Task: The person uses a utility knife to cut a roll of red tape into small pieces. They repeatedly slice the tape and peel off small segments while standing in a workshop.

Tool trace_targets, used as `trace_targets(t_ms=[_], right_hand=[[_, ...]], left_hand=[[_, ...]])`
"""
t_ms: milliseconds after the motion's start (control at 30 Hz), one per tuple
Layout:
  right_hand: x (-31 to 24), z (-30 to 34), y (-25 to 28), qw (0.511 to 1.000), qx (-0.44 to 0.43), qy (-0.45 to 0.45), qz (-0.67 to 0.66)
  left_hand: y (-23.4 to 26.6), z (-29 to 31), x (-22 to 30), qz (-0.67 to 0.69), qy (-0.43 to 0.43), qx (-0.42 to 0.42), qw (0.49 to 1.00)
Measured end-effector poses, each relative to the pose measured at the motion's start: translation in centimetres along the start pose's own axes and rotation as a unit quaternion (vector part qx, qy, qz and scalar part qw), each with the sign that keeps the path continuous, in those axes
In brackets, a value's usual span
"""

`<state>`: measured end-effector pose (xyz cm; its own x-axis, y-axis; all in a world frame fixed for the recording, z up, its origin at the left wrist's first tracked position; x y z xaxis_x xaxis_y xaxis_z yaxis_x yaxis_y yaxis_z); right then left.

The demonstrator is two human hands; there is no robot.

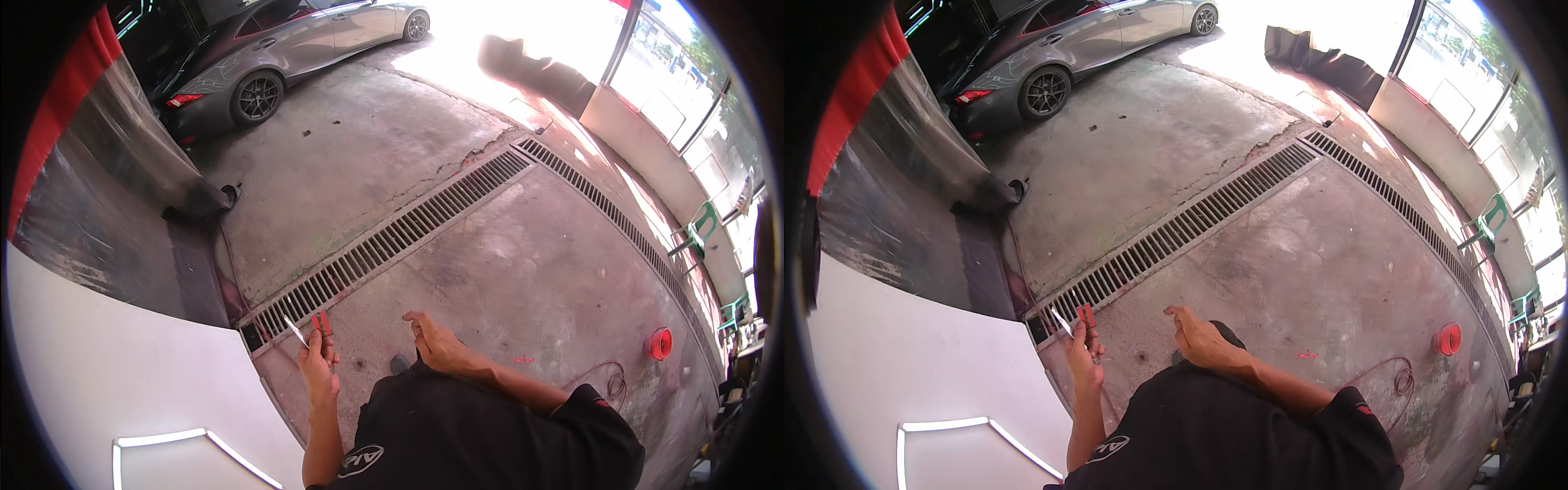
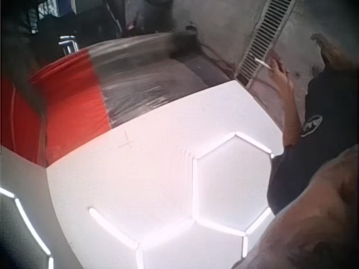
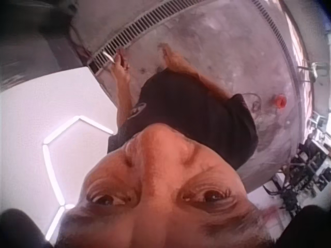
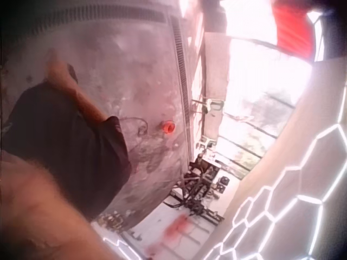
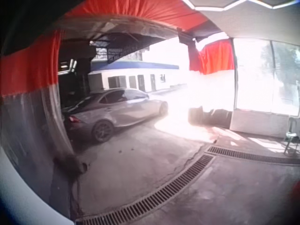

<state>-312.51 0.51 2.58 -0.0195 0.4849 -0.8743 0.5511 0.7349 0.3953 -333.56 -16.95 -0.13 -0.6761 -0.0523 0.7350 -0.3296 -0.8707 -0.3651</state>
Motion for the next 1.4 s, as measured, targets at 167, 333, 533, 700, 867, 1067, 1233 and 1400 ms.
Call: trace_targets(t_ms=[167,333,533,700,867,1067,1233,1400], right_hand=[[6.3,-12.7,-1.4,0.984,-0.079,-0.124,-0.098],[14.5,-27.7,-2.6,0.994,-0.093,-0.044,0.023],[17.4,-50.3,-2.4,0.994,-0.036,0.104,-0.003],[20.2,-65.7,-3.8,0.949,-0.053,-0.11,-0.289],[23.2,-80.5,-7.4,0.936,-0.063,-0.162,-0.307],[28.2,-97.1,-11.0,0.915,-0.002,-0.186,-0.359],[30.8,-109.1,-10.6,0.891,0.042,-0.225,-0.393],[32.8,-119.3,-10.0,0.872,0.076,-0.227,-0.426]], left_hand=[[-5.8,-11.9,9.2,-0.028,-0.013,-0.049,0.998],[-11.2,-25.0,14.5,-0.026,-0.039,-0.051,0.998],[-16.4,-37.4,22.7,-0.016,-0.041,0.006,0.999],[-19.2,-47.6,29.5,-0.036,-0.043,0.045,0.997],[-22.2,-59.7,35.9,-0.066,-0.028,0.024,0.997],[-24.9,-74.4,45.8,-0.114,0.004,0.0,0.994],[-27.8,-81.9,57.4,-0.115,-0.039,-0.045,0.992],[-29.7,-89.9,63.8,-0.263,-0.095,-0.118,0.953]])
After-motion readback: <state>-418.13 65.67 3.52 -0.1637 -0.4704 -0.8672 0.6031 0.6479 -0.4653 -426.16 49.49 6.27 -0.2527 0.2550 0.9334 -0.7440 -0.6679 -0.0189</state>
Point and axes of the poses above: each hand's wrist, its own z-axis away from the middle knuckle, its own y-axis out of the back of the hand, x = y × z, the point moved 6 cm from there along -z, towards the middle knuckle, and after that the axes turned 14 degrees about y, right-handed, at the moved point
